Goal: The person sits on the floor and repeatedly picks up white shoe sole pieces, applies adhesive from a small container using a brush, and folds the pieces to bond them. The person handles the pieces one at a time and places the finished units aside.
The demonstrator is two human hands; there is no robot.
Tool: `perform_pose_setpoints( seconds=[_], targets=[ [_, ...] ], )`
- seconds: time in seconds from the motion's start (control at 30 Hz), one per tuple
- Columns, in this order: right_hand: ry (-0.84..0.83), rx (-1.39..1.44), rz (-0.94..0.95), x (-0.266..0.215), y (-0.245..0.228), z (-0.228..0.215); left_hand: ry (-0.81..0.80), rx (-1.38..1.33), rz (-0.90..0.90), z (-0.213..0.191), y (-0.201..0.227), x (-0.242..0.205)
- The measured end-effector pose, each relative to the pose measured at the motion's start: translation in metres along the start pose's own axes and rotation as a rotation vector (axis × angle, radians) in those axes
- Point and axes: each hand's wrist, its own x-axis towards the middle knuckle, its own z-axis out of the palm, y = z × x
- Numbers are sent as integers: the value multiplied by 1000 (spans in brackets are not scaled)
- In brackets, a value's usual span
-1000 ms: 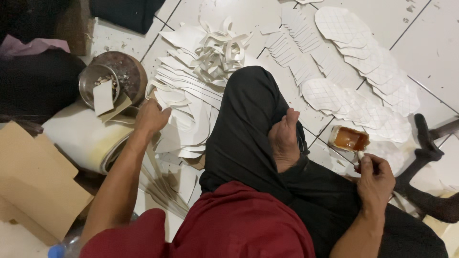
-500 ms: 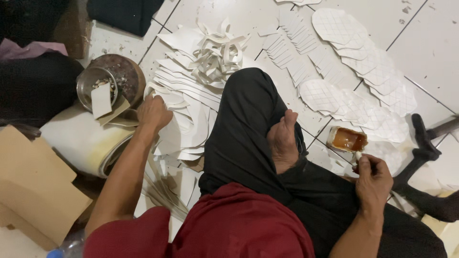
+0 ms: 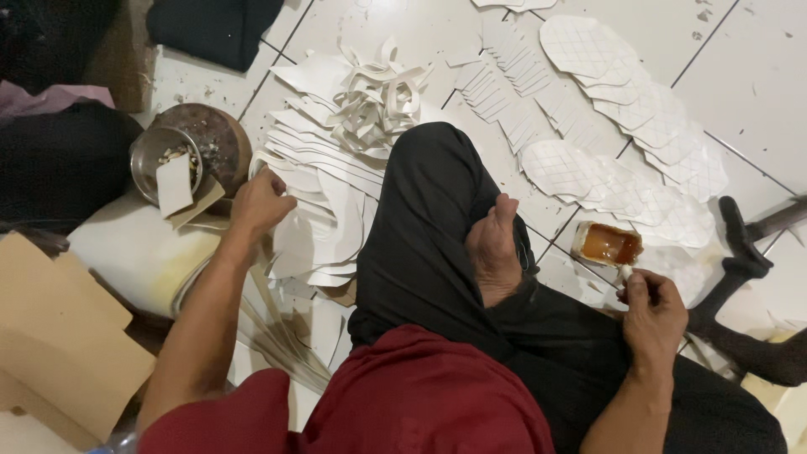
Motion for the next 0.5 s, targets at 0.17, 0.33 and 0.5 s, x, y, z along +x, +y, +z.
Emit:
perform_pose_setpoints(
  seconds=[0.17,0.33,0.5],
  targets=[
    [4,35,38,-1,-3,1,12,-106,31,-5,5,2],
    [11,-11,37,-2,-8,-1,-40,-81,20,-6,20,2],
    [5,-21,-9,6,17,-1,49,-67,140,12,-7,24]
  ],
)
